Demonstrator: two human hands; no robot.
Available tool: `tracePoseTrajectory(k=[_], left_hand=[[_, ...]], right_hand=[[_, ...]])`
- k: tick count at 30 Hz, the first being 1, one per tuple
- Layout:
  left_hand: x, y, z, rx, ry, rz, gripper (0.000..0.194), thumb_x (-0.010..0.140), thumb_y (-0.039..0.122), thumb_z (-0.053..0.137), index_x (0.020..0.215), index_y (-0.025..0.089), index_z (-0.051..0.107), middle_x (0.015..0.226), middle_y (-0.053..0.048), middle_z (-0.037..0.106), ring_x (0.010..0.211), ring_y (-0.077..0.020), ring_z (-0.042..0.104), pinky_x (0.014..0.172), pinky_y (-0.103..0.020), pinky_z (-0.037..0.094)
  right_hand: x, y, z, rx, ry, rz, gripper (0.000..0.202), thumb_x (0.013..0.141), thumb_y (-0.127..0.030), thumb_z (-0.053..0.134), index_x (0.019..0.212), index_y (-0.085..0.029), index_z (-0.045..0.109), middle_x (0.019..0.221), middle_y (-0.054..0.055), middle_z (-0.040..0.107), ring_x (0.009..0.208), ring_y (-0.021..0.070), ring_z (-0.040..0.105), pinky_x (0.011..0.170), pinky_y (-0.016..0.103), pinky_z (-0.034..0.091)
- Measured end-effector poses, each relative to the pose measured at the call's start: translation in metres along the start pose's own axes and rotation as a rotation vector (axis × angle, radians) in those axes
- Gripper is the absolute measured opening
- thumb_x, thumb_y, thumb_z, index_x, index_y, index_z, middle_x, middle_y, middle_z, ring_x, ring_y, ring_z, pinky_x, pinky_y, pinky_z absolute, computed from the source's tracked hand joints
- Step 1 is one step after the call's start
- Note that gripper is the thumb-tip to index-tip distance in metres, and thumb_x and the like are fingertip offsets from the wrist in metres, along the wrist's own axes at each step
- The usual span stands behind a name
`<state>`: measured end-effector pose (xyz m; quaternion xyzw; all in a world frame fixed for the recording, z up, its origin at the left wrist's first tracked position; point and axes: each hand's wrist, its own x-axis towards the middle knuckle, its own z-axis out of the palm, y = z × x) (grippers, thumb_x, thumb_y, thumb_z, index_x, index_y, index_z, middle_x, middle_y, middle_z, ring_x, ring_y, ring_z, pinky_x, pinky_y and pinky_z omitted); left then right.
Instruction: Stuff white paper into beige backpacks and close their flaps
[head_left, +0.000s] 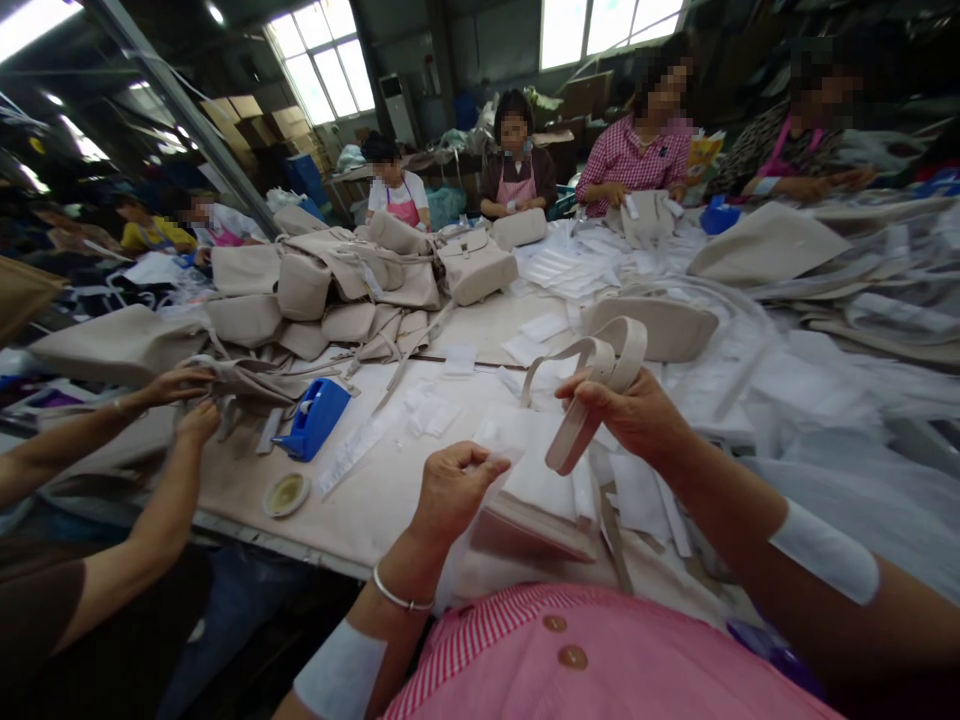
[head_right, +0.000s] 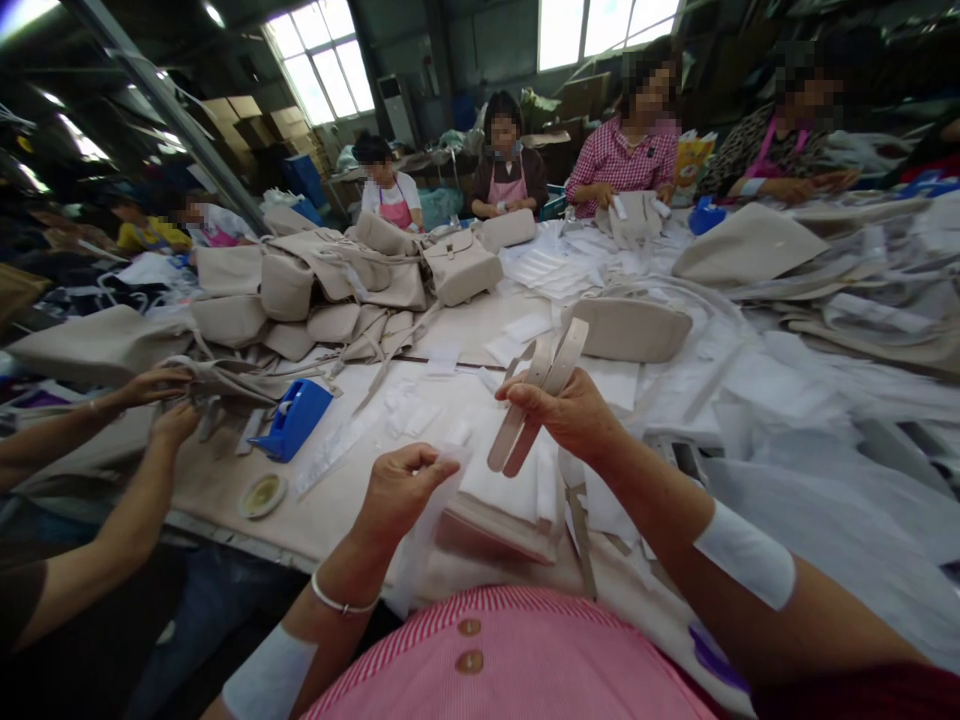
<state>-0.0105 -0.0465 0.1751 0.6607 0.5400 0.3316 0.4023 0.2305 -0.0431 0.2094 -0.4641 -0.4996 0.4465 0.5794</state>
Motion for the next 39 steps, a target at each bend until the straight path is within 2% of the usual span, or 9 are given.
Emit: tracePoseTrajectory(k=[6,15,21,26,28,31,33,36,39], left_hand=[[-0.002,0.000,0.001,0.000,-0.056,0.009,0.020,0.070,0.036,0.075,0.067,0.017,0.070,0.063,0.002,0.066,0.063,-0.0121,0.057,0.063,-0.022,0.043],[-0.006,0.009,0.004,-0.030,-0.105,-0.065,0.019,0.069,0.034,0.075,0.064,0.016,0.071,0.059,0.002,0.064,0.059,-0.0111,0.053,0.059,-0.022,0.040],[-0.004,0.015,0.003,-0.116,-0.120,-0.108,0.019,0.070,0.034,0.073,0.068,0.016,0.073,0.060,0.001,0.065,0.057,-0.0108,0.052,0.056,-0.022,0.039],[-0.003,0.014,0.006,-0.138,-0.152,-0.059,0.025,0.077,0.035,0.066,0.061,0.015,0.068,0.057,0.001,0.063,0.057,-0.0106,0.053,0.057,-0.021,0.040],[-0.004,0.012,0.006,-0.130,-0.165,-0.052,0.027,0.078,0.035,0.066,0.060,0.015,0.067,0.055,0.002,0.061,0.055,-0.0099,0.052,0.056,-0.021,0.039],[-0.004,0.008,0.007,-0.112,-0.187,-0.062,0.024,0.077,0.034,0.066,0.062,0.015,0.067,0.056,0.002,0.061,0.055,-0.0096,0.051,0.055,-0.020,0.039],[-0.004,0.007,0.009,-0.110,-0.188,-0.074,0.023,0.077,0.034,0.066,0.065,0.014,0.069,0.058,0.002,0.062,0.056,-0.0102,0.052,0.056,-0.021,0.040],[-0.002,0.006,0.010,-0.143,-0.160,-0.061,0.024,0.078,0.036,0.065,0.071,0.014,0.070,0.063,0.001,0.064,0.061,-0.0119,0.054,0.059,-0.022,0.041],[0.000,0.003,0.007,-0.201,-0.126,-0.043,0.025,0.080,0.038,0.064,0.074,0.014,0.069,0.067,0.000,0.065,0.065,-0.0128,0.055,0.062,-0.023,0.043]], right_hand=[[0.001,-0.013,0.011,0.123,-0.118,0.158,0.038,0.064,-0.041,0.081,0.085,-0.011,0.072,0.060,0.004,0.066,0.044,0.0211,0.063,0.038,0.033,0.054],[0.005,-0.003,0.024,0.093,-0.050,0.089,0.033,0.066,-0.036,0.079,0.085,-0.009,0.073,0.062,0.004,0.065,0.052,0.0171,0.063,0.045,0.030,0.055],[-0.001,0.015,0.033,0.032,-0.101,0.121,0.038,0.068,-0.040,0.076,0.089,-0.009,0.073,0.063,0.004,0.064,0.052,0.0147,0.059,0.044,0.027,0.051],[-0.015,0.035,0.046,-0.056,-0.252,0.193,0.042,0.071,-0.047,0.073,0.095,-0.013,0.074,0.072,0.006,0.068,0.054,0.0135,0.058,0.048,0.026,0.047],[-0.011,0.037,0.044,-0.043,-0.230,0.238,0.046,0.073,-0.052,0.069,0.095,-0.012,0.074,0.072,0.005,0.067,0.057,0.0135,0.057,0.051,0.025,0.046],[-0.001,0.035,0.040,0.054,-0.107,0.317,0.052,0.077,-0.058,0.062,0.088,-0.009,0.073,0.058,0.002,0.057,0.050,0.0104,0.048,0.049,0.024,0.039],[0.001,0.035,0.042,0.021,-0.087,0.292,0.047,0.078,-0.056,0.062,0.080,-0.010,0.071,0.053,-0.001,0.051,0.049,0.0094,0.043,0.048,0.024,0.036],[-0.008,0.037,0.051,-0.194,-0.203,0.115,0.038,0.080,-0.048,0.063,0.064,-0.015,0.065,0.058,0.000,0.053,0.056,0.0110,0.046,0.054,0.025,0.038],[-0.017,0.040,0.052,-0.216,-0.248,0.020,0.036,0.085,-0.047,0.058,0.068,-0.016,0.066,0.071,0.003,0.060,0.068,0.0145,0.053,0.063,0.027,0.043]])
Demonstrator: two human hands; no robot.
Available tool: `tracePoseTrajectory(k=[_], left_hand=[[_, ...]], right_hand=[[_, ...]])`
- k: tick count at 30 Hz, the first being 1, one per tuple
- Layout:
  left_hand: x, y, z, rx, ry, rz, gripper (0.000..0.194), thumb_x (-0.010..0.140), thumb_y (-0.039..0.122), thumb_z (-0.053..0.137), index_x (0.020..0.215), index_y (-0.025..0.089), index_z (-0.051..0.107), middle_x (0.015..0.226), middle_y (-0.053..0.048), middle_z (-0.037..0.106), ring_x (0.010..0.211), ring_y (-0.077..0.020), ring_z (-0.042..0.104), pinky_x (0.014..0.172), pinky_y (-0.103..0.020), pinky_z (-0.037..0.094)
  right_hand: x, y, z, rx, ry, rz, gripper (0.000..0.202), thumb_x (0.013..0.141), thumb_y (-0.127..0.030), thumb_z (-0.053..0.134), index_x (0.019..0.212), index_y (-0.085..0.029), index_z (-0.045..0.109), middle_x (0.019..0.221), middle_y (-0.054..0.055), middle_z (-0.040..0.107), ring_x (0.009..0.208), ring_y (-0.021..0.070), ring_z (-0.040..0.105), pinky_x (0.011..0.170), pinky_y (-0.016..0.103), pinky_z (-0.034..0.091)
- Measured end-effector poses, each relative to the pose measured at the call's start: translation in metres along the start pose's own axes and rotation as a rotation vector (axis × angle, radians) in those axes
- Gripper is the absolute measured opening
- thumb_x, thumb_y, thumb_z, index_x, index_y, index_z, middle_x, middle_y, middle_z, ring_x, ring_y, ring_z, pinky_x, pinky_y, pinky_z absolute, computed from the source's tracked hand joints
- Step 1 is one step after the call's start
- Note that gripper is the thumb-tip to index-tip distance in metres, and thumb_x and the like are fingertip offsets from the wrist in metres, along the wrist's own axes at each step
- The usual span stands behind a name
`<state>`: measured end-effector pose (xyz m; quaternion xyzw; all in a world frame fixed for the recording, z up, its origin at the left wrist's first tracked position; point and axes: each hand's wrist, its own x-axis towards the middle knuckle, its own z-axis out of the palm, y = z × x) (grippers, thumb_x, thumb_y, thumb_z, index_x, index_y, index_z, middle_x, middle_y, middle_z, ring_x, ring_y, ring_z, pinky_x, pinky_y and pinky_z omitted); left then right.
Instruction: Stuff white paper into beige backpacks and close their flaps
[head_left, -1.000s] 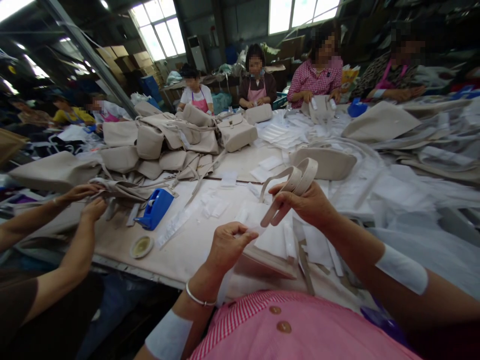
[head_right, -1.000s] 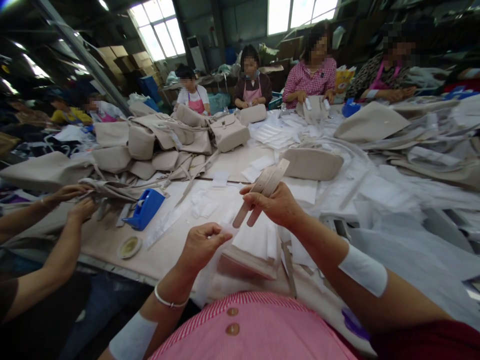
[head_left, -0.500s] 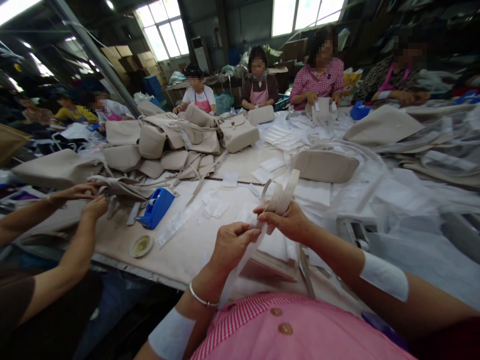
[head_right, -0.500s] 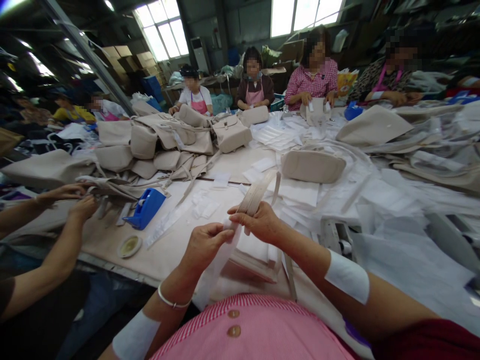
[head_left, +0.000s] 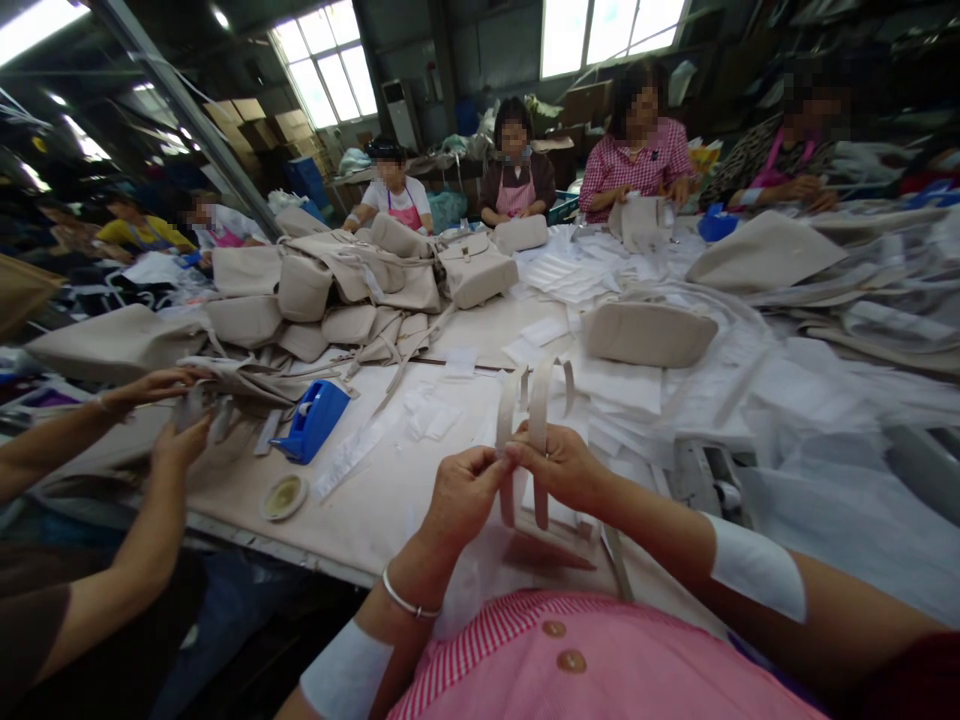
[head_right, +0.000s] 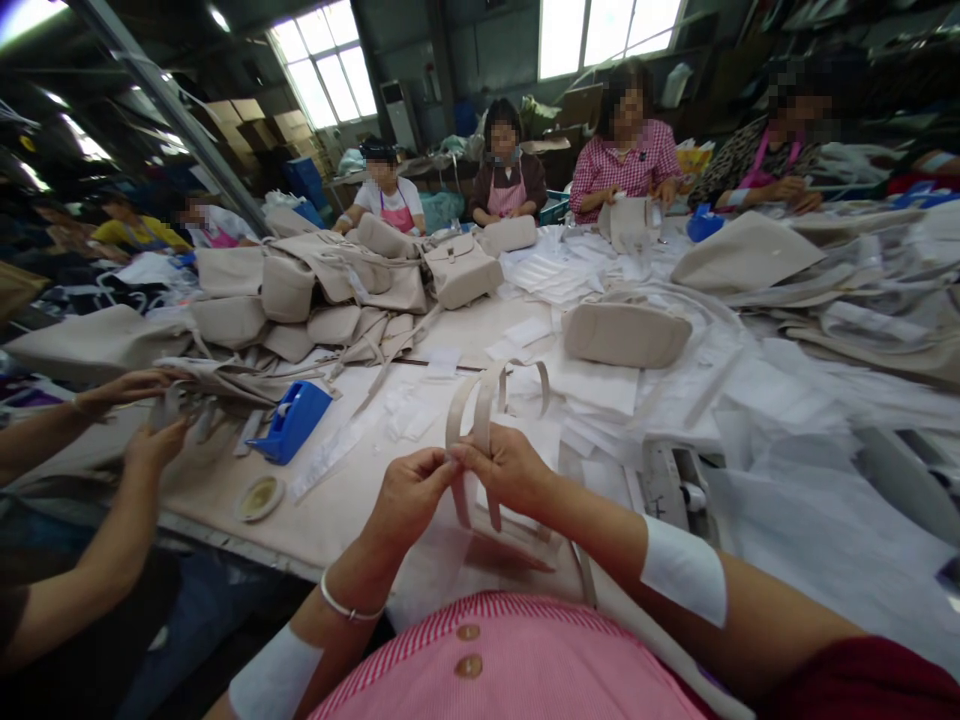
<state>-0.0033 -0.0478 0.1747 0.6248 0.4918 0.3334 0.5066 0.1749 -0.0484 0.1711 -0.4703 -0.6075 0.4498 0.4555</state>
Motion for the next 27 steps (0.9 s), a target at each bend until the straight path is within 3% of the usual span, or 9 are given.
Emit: tracePoseTrajectory(k=[2,4,8,11,15,19,21,24,27], left_hand=[[0.001,-0.002,-0.004,-0.060,0.017,-0.019,0.024,0.080,0.037,0.064,0.075,0.014,0.067,0.067,0.001,0.064,0.065,-0.0121,0.055,0.063,-0.023,0.043],[0.001,-0.004,-0.008,-0.137,0.031,-0.040,0.023,0.080,0.036,0.064,0.075,0.014,0.065,0.066,0.002,0.063,0.063,-0.0109,0.053,0.062,-0.022,0.043],[0.002,-0.005,-0.007,-0.228,0.013,-0.038,0.021,0.081,0.036,0.064,0.080,0.015,0.064,0.073,0.001,0.065,0.067,-0.0109,0.055,0.066,-0.022,0.044],[0.001,-0.003,-0.007,-0.218,-0.023,-0.019,0.021,0.082,0.036,0.063,0.085,0.015,0.065,0.079,-0.001,0.067,0.074,-0.0127,0.058,0.072,-0.023,0.046],[0.001,-0.005,-0.015,-0.144,-0.051,-0.011,0.024,0.084,0.038,0.060,0.086,0.015,0.064,0.079,-0.001,0.066,0.072,-0.0126,0.058,0.069,-0.023,0.047],[0.002,-0.010,-0.028,-0.014,0.035,-0.033,0.026,0.086,0.039,0.056,0.088,0.014,0.064,0.076,-0.003,0.067,0.067,-0.0134,0.060,0.064,-0.024,0.048],[0.004,-0.014,-0.035,0.068,0.135,-0.025,0.029,0.087,0.036,0.054,0.103,0.014,0.063,0.076,-0.003,0.068,0.061,-0.0122,0.060,0.061,-0.024,0.049],[0.007,-0.017,-0.043,0.153,0.214,0.104,0.046,0.087,0.028,0.051,0.132,0.019,0.050,0.086,-0.003,0.069,0.056,-0.0084,0.055,0.062,-0.023,0.049],[0.011,-0.016,-0.049,0.182,0.155,0.222,0.033,0.086,0.023,0.050,0.113,0.021,0.068,0.090,-0.004,0.065,0.070,-0.0107,0.057,0.073,-0.025,0.049]], right_hand=[[-0.001,0.003,-0.004,0.110,0.090,0.062,0.035,0.084,-0.049,0.058,0.082,-0.016,0.070,0.080,0.005,0.063,0.074,0.0159,0.056,0.067,0.029,0.046],[-0.002,0.005,-0.009,0.234,0.139,0.184,0.040,0.082,-0.051,0.060,0.091,-0.014,0.069,0.078,0.005,0.062,0.065,0.0134,0.055,0.059,0.027,0.045],[-0.008,0.008,-0.002,0.312,-0.047,0.332,0.038,0.077,-0.050,0.067,0.075,-0.013,0.064,0.054,-0.004,0.045,0.044,0.0057,0.035,0.041,0.020,0.025],[-0.011,0.011,0.010,0.397,-0.008,0.349,0.033,0.073,-0.044,0.073,0.070,-0.014,0.059,0.049,-0.007,0.039,0.043,0.0044,0.031,0.041,0.020,0.020],[-0.009,0.015,0.013,0.566,0.038,0.392,0.029,0.072,-0.038,0.073,0.072,-0.014,0.057,0.050,-0.007,0.042,0.040,0.0033,0.028,0.040,0.020,0.016],[-0.007,0.014,0.005,0.575,0.098,0.383,0.028,0.070,-0.037,0.073,0.071,-0.014,0.057,0.052,-0.006,0.045,0.040,0.0034,0.029,0.040,0.020,0.016],[-0.007,0.012,0.003,0.570,0.139,0.367,0.028,0.070,-0.036,0.073,0.072,-0.014,0.058,0.053,-0.006,0.045,0.040,0.0032,0.030,0.039,0.020,0.016],[-0.007,0.009,0.001,0.559,0.154,0.346,0.027,0.069,-0.036,0.073,0.073,-0.013,0.059,0.053,-0.006,0.046,0.040,0.0032,0.031,0.039,0.020,0.018],[-0.007,0.006,0.003,0.540,0.148,0.337,0.027,0.070,-0.037,0.073,0.073,-0.014,0.059,0.052,-0.006,0.045,0.040,0.0035,0.032,0.039,0.020,0.019]])
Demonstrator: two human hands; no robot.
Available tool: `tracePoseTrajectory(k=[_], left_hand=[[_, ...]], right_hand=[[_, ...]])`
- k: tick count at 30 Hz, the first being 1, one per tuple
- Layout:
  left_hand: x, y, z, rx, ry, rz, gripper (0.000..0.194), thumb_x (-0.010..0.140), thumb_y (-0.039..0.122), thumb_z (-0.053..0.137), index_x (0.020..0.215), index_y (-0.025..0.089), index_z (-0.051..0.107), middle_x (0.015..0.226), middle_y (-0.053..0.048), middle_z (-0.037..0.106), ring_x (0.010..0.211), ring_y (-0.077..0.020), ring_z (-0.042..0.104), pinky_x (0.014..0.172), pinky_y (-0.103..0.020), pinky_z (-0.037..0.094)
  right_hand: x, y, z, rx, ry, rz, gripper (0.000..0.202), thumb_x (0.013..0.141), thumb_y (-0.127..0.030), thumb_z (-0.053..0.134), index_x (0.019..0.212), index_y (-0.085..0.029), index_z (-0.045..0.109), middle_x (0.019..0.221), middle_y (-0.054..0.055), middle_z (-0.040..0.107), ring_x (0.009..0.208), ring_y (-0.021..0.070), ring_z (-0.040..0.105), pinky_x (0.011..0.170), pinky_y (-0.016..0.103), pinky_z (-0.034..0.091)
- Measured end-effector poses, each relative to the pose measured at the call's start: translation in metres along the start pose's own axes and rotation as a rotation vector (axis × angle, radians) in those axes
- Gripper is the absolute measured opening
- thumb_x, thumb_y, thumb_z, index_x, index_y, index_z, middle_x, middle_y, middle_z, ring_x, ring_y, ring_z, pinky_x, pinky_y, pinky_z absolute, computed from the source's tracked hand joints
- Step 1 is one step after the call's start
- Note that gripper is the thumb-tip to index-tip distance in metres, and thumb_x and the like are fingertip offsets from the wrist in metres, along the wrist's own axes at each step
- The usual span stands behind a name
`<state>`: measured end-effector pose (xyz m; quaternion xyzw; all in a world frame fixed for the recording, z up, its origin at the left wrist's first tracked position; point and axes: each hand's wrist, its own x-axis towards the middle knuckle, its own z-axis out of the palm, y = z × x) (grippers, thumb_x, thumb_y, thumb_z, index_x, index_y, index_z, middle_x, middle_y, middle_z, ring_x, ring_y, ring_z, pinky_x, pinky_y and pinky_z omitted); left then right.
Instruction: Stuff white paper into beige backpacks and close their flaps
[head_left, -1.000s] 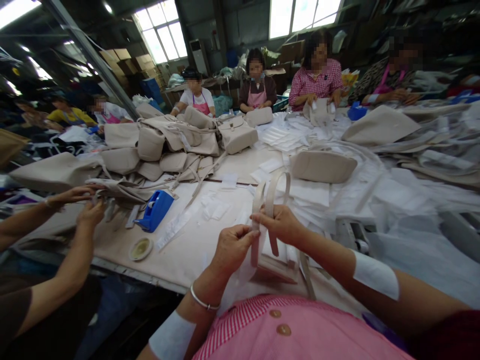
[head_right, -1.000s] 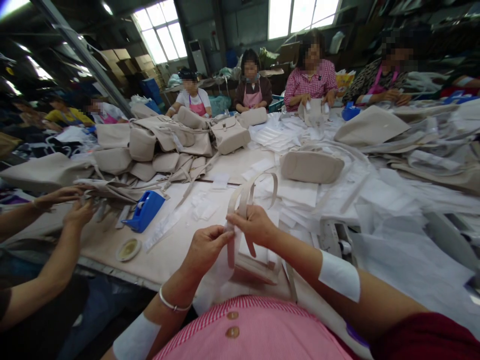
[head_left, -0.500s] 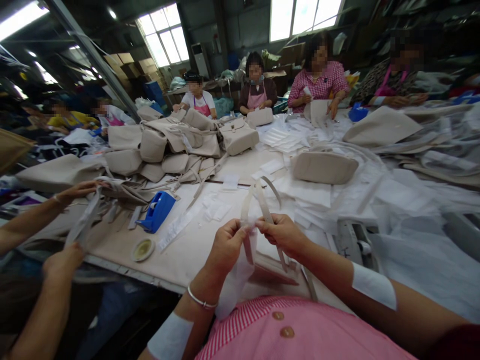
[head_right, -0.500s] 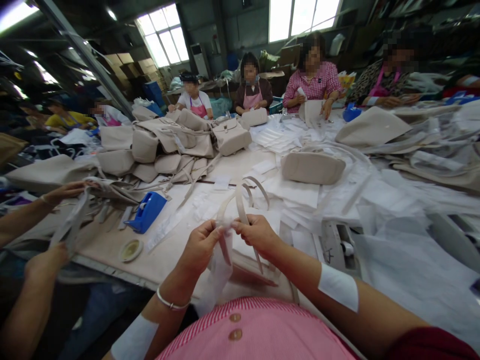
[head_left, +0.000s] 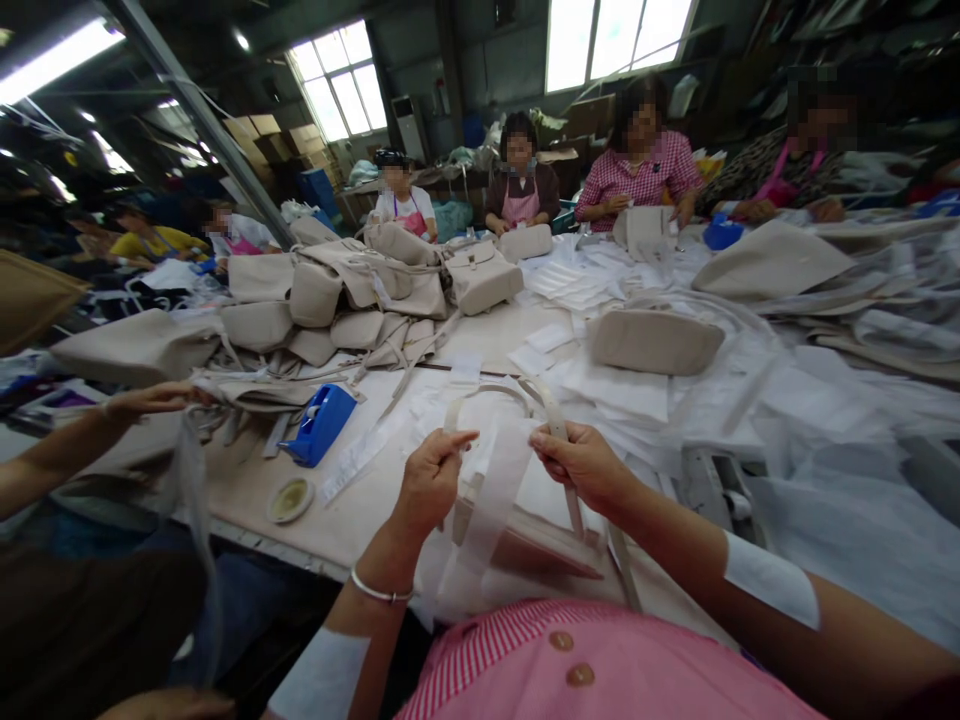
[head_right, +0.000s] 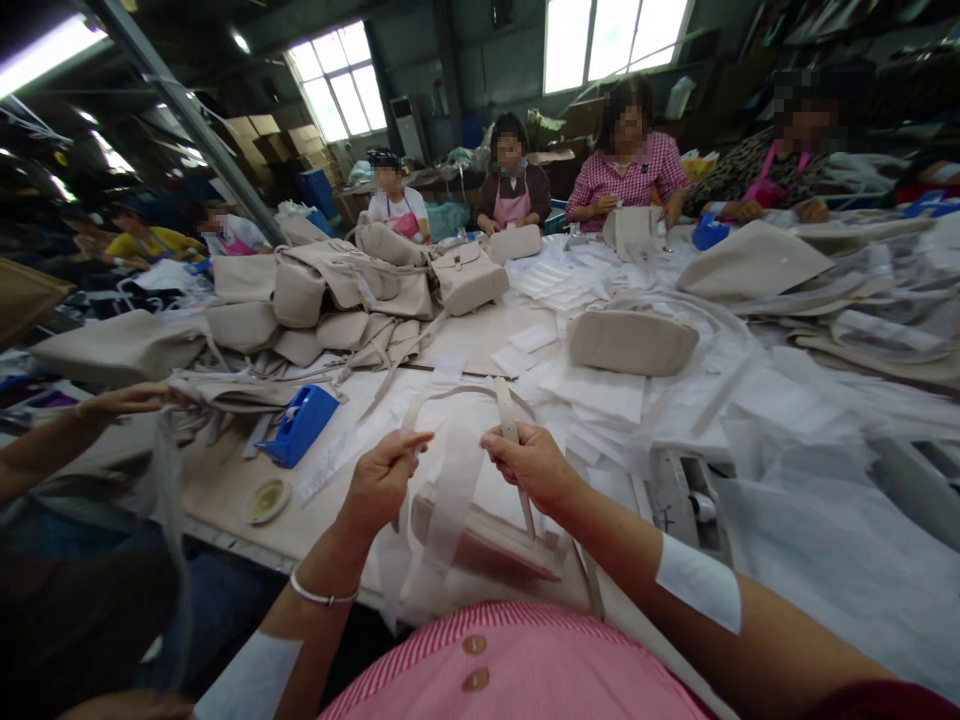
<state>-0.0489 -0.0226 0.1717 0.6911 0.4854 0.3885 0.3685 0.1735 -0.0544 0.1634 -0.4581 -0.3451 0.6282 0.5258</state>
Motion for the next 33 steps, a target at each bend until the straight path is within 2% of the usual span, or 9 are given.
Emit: tracePoseTrajectory(k=[2,4,6,10,14,17,21,26,33], left_hand=[[0.003,0.003,-0.001,-0.004,-0.089,0.037,0.027,0.085,0.024,0.052,0.100,0.020,0.074,0.092,-0.005,0.063,0.085,-0.0154,0.060,0.083,-0.029,0.048],[0.006,0.007,0.001,-0.023,-0.193,0.052,0.031,0.084,0.029,0.058,0.110,0.021,0.071,0.096,-0.006,0.062,0.092,-0.0181,0.060,0.088,-0.031,0.047],[0.007,0.010,0.007,-0.044,-0.247,0.052,0.037,0.082,0.036,0.062,0.116,0.022,0.068,0.098,-0.006,0.062,0.090,-0.0180,0.060,0.084,-0.030,0.048],[0.009,0.012,0.018,-0.050,-0.174,0.027,0.025,0.085,0.039,0.061,0.090,0.020,0.076,0.085,-0.005,0.064,0.081,-0.0161,0.058,0.074,-0.027,0.047],[0.008,0.011,0.019,-0.025,-0.160,0.047,0.021,0.081,0.037,0.066,0.073,0.019,0.075,0.068,-0.002,0.061,0.071,-0.0149,0.056,0.069,-0.026,0.045],[0.007,0.012,0.019,0.009,-0.183,0.050,0.019,0.078,0.036,0.069,0.071,0.019,0.075,0.064,-0.002,0.060,0.069,-0.0147,0.055,0.068,-0.026,0.044],[0.005,0.016,0.023,0.032,-0.203,0.047,0.017,0.079,0.034,0.068,0.070,0.020,0.074,0.064,0.000,0.058,0.066,-0.0130,0.054,0.063,-0.024,0.042],[0.004,0.025,0.024,0.072,-0.234,0.060,0.025,0.077,0.031,0.070,0.057,0.018,0.066,0.059,0.003,0.047,0.057,-0.0096,0.046,0.055,-0.023,0.035],[0.002,0.029,0.022,0.056,-0.269,0.041,0.022,0.078,0.030,0.068,0.059,0.018,0.067,0.059,0.003,0.049,0.057,-0.0101,0.047,0.056,-0.023,0.037]], right_hand=[[-0.001,0.000,0.004,-0.028,-0.017,-0.005,0.027,0.071,-0.037,0.072,0.073,-0.014,0.059,0.051,-0.006,0.045,0.041,0.0039,0.032,0.040,0.019,0.020],[-0.001,0.002,0.008,-0.051,-0.040,-0.011,0.026,0.073,-0.038,0.071,0.072,-0.014,0.059,0.050,-0.006,0.045,0.041,0.0043,0.033,0.041,0.020,0.021],[-0.001,0.004,0.011,-0.054,-0.050,-0.014,0.027,0.073,-0.038,0.071,0.071,-0.014,0.059,0.051,-0.006,0.046,0.042,0.0044,0.033,0.041,0.020,0.022],[0.002,0.000,0.005,0.039,-0.075,0.010,0.032,0.076,-0.045,0.068,0.079,-0.014,0.067,0.062,0.000,0.055,0.048,0.0066,0.043,0.043,0.020,0.029],[0.009,-0.024,-0.015,0.014,-0.159,-0.056,0.043,0.076,-0.054,0.065,0.086,-0.013,0.074,0.068,0.004,0.059,0.058,0.0110,0.051,0.050,0.023,0.039],[0.012,-0.047,-0.024,-0.039,-0.120,-0.098,0.045,0.073,-0.057,0.069,0.087,-0.014,0.075,0.062,0.002,0.056,0.049,0.0080,0.045,0.043,0.021,0.034],[0.014,-0.066,-0.018,0.022,-0.058,-0.256,0.042,0.065,-0.056,0.076,0.083,-0.018,0.074,0.064,0.000,0.059,0.042,0.0066,0.044,0.039,0.022,0.035],[0.018,-0.067,-0.010,-0.040,0.002,-0.463,0.034,0.072,-0.049,0.074,0.081,-0.017,0.074,0.067,0.003,0.062,0.048,0.0097,0.051,0.043,0.024,0.041],[0.020,-0.066,-0.013,-0.117,0.042,-0.537,0.029,0.075,-0.045,0.073,0.080,-0.017,0.074,0.066,0.003,0.062,0.050,0.0102,0.049,0.044,0.025,0.039]])
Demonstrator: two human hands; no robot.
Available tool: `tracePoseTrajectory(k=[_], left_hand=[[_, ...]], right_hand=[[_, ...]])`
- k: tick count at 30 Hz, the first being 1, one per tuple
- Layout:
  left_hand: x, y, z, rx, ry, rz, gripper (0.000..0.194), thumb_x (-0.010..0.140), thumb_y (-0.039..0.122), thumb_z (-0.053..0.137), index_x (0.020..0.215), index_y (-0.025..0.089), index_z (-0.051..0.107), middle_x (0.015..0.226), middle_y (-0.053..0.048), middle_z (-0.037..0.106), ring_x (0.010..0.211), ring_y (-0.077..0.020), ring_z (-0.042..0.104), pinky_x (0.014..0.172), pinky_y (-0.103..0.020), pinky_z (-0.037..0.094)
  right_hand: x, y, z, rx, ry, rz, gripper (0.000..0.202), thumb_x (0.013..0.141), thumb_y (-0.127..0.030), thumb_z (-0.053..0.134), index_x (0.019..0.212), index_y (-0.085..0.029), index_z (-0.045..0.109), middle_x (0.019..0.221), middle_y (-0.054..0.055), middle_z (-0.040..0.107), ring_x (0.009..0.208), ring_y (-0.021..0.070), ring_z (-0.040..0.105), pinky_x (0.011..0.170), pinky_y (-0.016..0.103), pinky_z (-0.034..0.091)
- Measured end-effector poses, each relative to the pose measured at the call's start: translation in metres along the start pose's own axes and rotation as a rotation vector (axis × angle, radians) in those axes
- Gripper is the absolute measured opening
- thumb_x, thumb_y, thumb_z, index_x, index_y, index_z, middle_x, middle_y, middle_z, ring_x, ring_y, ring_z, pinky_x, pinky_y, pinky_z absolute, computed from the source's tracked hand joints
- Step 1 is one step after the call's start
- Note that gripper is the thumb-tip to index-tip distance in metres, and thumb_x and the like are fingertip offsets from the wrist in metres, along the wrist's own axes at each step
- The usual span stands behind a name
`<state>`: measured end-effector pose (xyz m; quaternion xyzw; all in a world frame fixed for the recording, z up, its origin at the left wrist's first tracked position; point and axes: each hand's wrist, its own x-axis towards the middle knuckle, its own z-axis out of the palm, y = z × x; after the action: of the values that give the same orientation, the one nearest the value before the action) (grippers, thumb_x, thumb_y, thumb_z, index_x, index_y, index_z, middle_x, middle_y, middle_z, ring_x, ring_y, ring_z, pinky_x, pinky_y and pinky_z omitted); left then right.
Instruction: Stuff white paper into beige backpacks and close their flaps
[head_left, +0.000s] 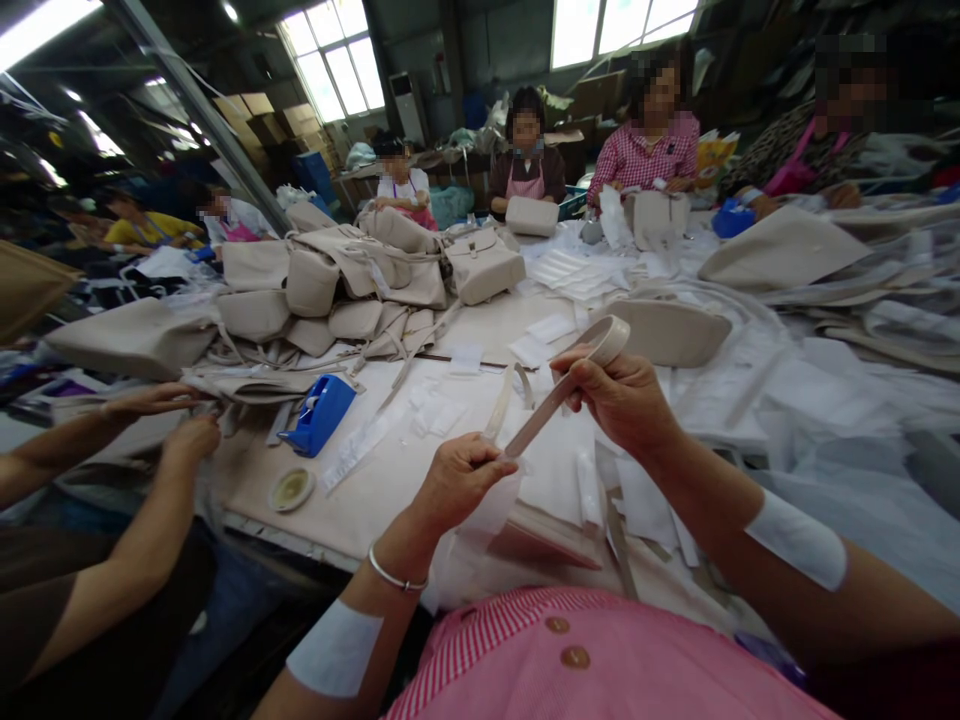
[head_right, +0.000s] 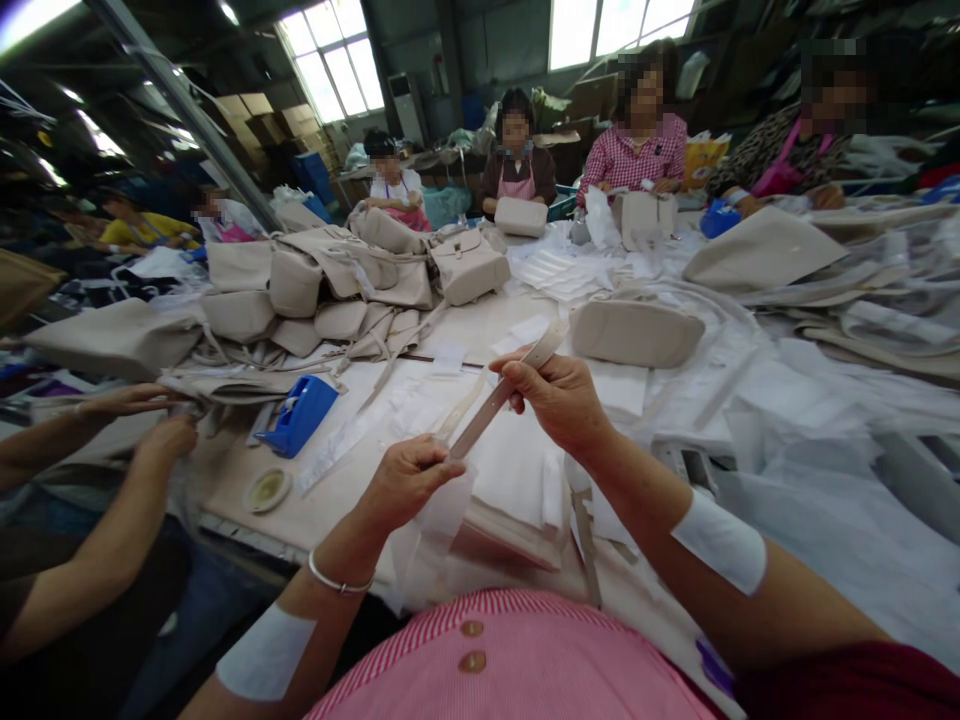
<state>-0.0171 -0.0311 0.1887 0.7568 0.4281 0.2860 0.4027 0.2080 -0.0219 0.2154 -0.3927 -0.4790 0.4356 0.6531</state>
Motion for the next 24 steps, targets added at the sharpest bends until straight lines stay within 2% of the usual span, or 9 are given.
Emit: tracePoseTrajectory(k=[6,12,15,17,19,21,24], left_hand=[[-0.002,-0.004,0.000,-0.022,-0.027,-0.035,0.018,0.079,0.030,0.067,0.067,0.017,0.071,0.062,0.002,0.053,0.060,-0.0103,0.051,0.059,-0.022,0.038],[-0.001,-0.001,-0.003,-0.030,-0.033,-0.040,0.019,0.082,0.030,0.064,0.073,0.017,0.073,0.068,0.000,0.058,0.066,-0.0116,0.054,0.062,-0.022,0.040],[0.000,0.000,-0.001,-0.047,-0.012,-0.005,0.025,0.085,0.032,0.061,0.068,0.017,0.071,0.071,0.000,0.060,0.069,-0.0121,0.055,0.066,-0.023,0.042],[0.000,0.000,0.002,-0.068,-0.006,0.012,0.027,0.086,0.033,0.060,0.068,0.016,0.070,0.070,0.000,0.060,0.067,-0.0117,0.055,0.066,-0.022,0.042],[-0.002,-0.002,0.004,-0.084,0.000,0.019,0.025,0.086,0.033,0.060,0.071,0.016,0.070,0.068,0.000,0.060,0.066,-0.0113,0.054,0.065,-0.022,0.042],[-0.005,-0.006,0.006,-0.085,0.006,0.027,0.021,0.086,0.030,0.060,0.074,0.016,0.069,0.068,0.000,0.060,0.066,-0.0111,0.054,0.065,-0.021,0.042],[-0.012,-0.011,0.007,-0.056,-0.011,0.047,0.020,0.087,0.026,0.058,0.075,0.015,0.069,0.070,-0.001,0.060,0.068,-0.0113,0.054,0.066,-0.022,0.042]], right_hand=[[-0.001,-0.001,-0.002,-0.035,-0.006,-0.062,0.025,0.078,-0.042,0.071,0.083,-0.017,0.074,0.069,0.003,0.063,0.052,0.0104,0.051,0.045,0.025,0.040],[-0.009,-0.001,0.002,-0.161,-0.079,-0.169,0.021,0.084,-0.037,0.066,0.089,-0.019,0.075,0.075,0.004,0.064,0.055,0.0102,0.053,0.049,0.025,0.045],[-0.025,0.015,0.013,-0.265,-0.174,-0.178,0.024,0.088,-0.038,0.061,0.097,-0.021,0.075,0.098,0.007,0.066,0.083,0.0173,0.062,0.075,0.033,0.053],[-0.040,0.031,0.021,-0.344,-0.257,-0.170,0.030,0.089,-0.042,0.057,0.108,-0.023,0.072,0.120,0.009,0.061,0.111,0.0239,0.057,0.098,0.042,0.045],[-0.053,0.047,0.025,-0.373,-0.320,-0.111,0.042,0.088,-0.046,0.057,0.123,-0.025,0.064,0.139,0.009,0.050,0.130,0.0273,0.042,0.111,0.046,0.032],[-0.061,0.059,0.025,-0.280,-0.336,0.037,0.055,0.086,-0.052,0.057,0.135,-0.025,0.053,0.146,0.008,0.043,0.135,0.0273,0.035,0.113,0.047,0.027],[-0.060,0.064,0.020,0.094,-0.342,0.463,0.059,0.089,-0.062,0.043,0.130,-0.022,0.056,0.134,0.011,0.055,0.121,0.0273,0.052,0.102,0.047,0.040]])
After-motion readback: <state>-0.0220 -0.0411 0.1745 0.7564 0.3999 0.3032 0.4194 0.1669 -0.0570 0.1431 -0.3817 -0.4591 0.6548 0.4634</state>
